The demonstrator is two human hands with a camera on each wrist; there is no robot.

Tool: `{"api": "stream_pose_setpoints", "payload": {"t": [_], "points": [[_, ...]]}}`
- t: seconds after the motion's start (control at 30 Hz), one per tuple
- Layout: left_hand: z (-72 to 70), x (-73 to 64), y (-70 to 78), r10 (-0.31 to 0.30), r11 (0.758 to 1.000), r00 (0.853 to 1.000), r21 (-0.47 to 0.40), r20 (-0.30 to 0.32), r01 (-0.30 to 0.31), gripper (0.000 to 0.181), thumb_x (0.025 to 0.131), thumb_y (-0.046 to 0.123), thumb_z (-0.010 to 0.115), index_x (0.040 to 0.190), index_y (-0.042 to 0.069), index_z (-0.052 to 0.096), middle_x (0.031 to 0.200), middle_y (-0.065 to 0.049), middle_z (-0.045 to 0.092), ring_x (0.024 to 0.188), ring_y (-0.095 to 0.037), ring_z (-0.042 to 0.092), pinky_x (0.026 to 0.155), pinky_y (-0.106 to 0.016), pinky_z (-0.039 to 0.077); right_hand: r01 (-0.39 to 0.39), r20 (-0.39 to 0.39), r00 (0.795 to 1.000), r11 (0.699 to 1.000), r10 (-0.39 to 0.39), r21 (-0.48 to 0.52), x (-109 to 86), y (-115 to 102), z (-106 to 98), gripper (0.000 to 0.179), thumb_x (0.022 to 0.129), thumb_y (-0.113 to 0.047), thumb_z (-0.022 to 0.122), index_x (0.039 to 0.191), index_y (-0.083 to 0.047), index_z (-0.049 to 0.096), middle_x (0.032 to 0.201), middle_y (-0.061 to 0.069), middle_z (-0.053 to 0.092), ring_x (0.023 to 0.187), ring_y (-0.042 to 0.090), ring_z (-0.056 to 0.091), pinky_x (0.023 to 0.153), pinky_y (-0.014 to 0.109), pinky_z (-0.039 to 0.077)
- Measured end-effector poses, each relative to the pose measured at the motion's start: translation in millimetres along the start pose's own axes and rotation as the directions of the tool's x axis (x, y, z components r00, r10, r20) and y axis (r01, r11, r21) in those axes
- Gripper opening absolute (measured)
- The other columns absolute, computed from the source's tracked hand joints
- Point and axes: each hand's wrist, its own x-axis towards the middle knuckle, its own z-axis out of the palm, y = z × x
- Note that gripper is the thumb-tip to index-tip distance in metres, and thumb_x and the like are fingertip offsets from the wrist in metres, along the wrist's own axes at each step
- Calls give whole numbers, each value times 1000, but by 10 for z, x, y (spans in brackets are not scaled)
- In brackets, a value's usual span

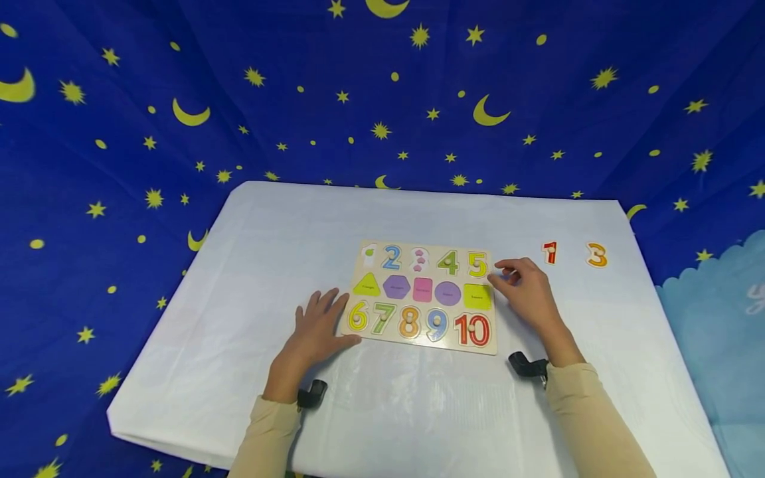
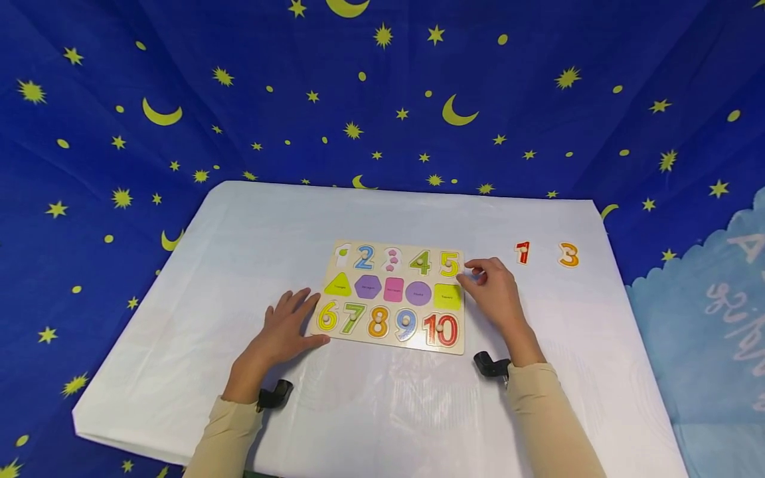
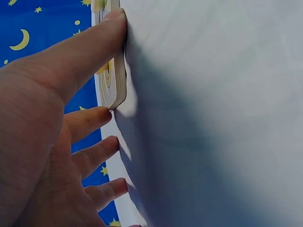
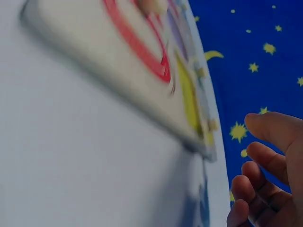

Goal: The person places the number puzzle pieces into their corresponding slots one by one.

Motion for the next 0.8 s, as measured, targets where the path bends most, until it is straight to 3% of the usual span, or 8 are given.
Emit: {"api": "stream_pose_setpoints", "payload": {"t": [0.33,0.8], "points": [[4,-5,-5,18,1000,1000,4,-3,-18,95,76,53,75,150,12,33,155,-14,24,142,-42,9,104,-71,9,-64,-42,997,997,62,-50,19,194,-167,37,88,-33,70,112,-5,66,97,11,58,81,22,51,66,35,42],[14,-2,-25,14,1000,1000,-8,-6,-14,95,76,55,74,151,13,33,156,-13,24,143,-41,8,105,-70,9,-124,-41,992,986,120,-115,62,409,-386,39,89,-33,68,113,-2,66,97,13,57,82,24,52,65,35,40]]}}
